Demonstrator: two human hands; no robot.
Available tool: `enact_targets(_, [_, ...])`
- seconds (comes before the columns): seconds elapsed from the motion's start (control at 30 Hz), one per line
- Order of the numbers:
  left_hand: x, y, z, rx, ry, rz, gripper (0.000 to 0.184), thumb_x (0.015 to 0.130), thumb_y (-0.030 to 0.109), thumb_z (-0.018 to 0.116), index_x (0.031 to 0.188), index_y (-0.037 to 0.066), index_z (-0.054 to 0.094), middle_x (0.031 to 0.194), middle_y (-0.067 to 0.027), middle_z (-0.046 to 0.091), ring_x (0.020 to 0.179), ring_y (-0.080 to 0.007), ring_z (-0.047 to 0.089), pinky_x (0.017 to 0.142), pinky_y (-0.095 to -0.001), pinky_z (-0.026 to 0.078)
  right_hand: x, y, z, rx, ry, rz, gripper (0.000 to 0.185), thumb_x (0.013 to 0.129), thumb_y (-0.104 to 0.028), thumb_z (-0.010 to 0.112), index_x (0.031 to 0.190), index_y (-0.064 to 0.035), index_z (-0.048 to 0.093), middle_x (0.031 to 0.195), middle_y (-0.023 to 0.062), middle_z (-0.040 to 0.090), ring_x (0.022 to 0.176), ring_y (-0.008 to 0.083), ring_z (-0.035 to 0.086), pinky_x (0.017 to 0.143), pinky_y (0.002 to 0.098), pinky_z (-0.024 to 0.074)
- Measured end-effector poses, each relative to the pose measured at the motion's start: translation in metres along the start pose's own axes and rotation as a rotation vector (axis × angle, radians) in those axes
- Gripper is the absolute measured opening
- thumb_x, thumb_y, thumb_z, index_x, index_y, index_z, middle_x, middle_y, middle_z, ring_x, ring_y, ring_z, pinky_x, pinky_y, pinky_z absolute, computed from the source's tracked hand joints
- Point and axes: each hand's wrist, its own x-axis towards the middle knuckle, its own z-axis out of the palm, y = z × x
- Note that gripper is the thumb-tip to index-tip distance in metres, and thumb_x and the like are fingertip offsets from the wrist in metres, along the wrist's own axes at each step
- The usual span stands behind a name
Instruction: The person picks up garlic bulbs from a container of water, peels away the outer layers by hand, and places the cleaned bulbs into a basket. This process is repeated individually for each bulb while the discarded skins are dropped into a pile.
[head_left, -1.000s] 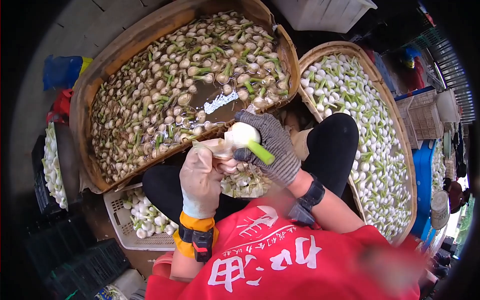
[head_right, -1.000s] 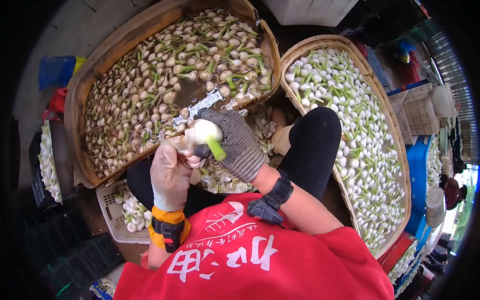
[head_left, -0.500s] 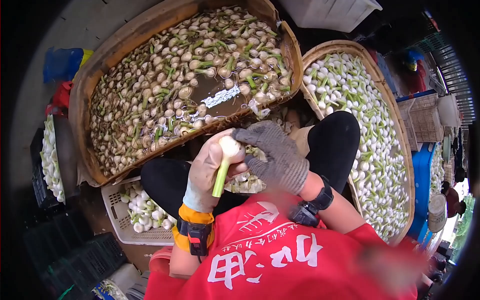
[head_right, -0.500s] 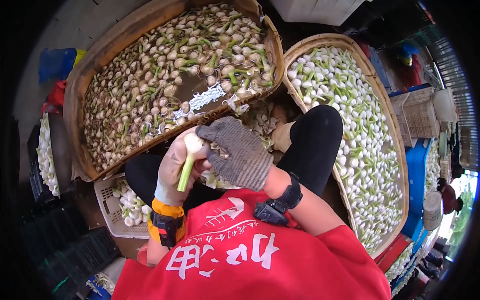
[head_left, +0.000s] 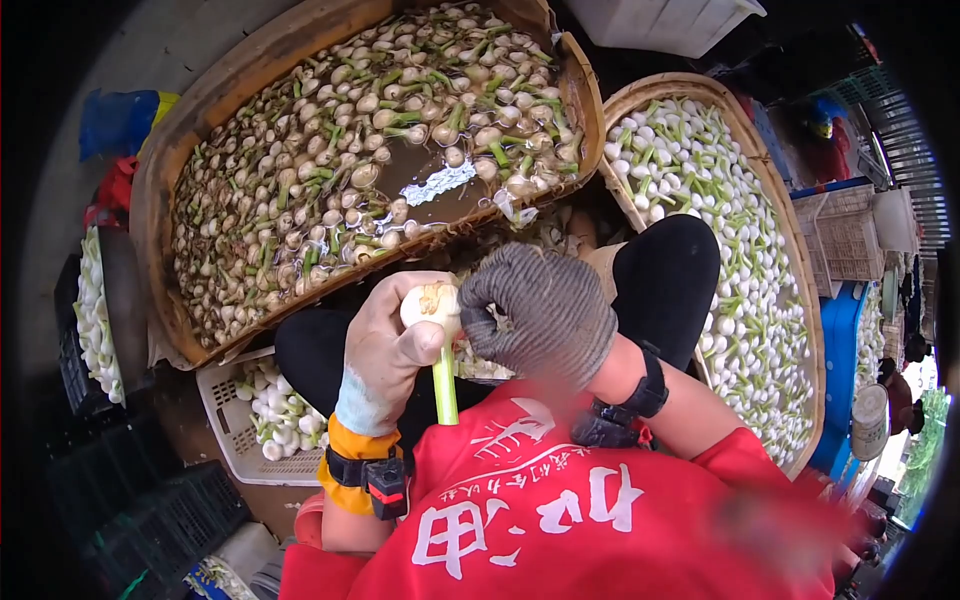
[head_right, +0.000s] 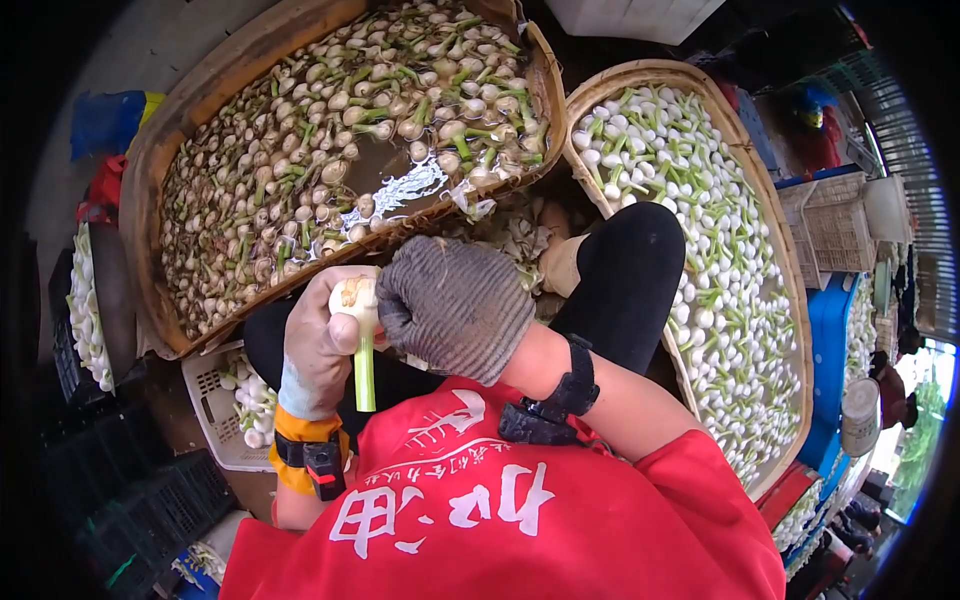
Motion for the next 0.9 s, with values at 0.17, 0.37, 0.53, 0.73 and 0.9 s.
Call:
enact_targets(0.17, [-0.003, 0.018, 0.010, 0.118, -0.175, 0.034, 0.066, 0.071, 0.025, 0.081, 0.126, 0.000, 0.055, 0.107, -0.0072, 0.062, 0.095, -0.0149, 0.063, 0.084, -0.0287, 0.052, 0.070, 0.051, -0.002, -0.017, 0.309, 0.276, 0.024, 0.082, -0.033, 0.069, 0.078, -0.0094, 0.066, 0.080, 0.0125, 0.065, 0.075, 0.0321, 0.065, 0.066, 0.0432, 0.0515])
enact_targets(0.37, [-0.024, 0.035, -0.039, 0.524, 0.157, 0.237, 0.047, 0.080, 0.021, 0.064, 0.121, -0.002, 0.059, 0.114, -0.0128, 0.063, 0.101, -0.0198, 0.062, 0.091, -0.0297, 0.048, 0.027, 0.068, 0.027, -0.007, -0.193, 0.305, 0.034, 0.081, -0.041, 0.074, 0.077, -0.0077, 0.066, 0.076, 0.0131, 0.065, 0.074, 0.0323, 0.064, 0.067, 0.0413, 0.0492])
enact_targets(0.53, [-0.112, 0.041, -0.201, 0.546, 0.672, 0.120, 0.021, 0.095, 0.019, 0.057, 0.099, -0.001, 0.065, 0.089, -0.0065, 0.064, 0.082, -0.0138, 0.059, 0.080, -0.0253, 0.046, -0.026, 0.086, 0.043, 0.121, -0.358, 0.444, 0.032, 0.085, -0.039, 0.068, 0.079, -0.0072, 0.069, 0.080, 0.0146, 0.067, 0.079, 0.0337, 0.065, 0.073, 0.0443, 0.0501])
enact_targets(0.73, [-0.045, 0.080, -0.148, 0.538, 0.650, 0.125, 0.024, 0.095, 0.022, 0.060, 0.098, -0.001, 0.062, 0.105, -0.0063, 0.065, 0.086, -0.0123, 0.059, 0.075, -0.0252, 0.047, -0.028, 0.083, 0.079, 0.277, -0.468, 0.407, 0.031, 0.085, -0.037, 0.069, 0.079, -0.0069, 0.069, 0.080, 0.0155, 0.067, 0.078, 0.0354, 0.064, 0.071, 0.0450, 0.0494])
enact_targets(0.9, [0.119, 0.037, -0.119, 0.545, 0.052, -0.208, 0.044, 0.093, 0.023, 0.061, 0.132, 0.003, 0.052, 0.116, -0.0145, 0.064, 0.083, -0.0177, 0.065, 0.069, -0.0274, 0.053, -0.019, 0.082, 0.078, 0.226, -0.464, 0.245, 0.025, 0.086, -0.034, 0.066, 0.085, -0.0085, 0.066, 0.085, 0.0143, 0.065, 0.082, 0.0351, 0.063, 0.072, 0.0457, 0.0486])
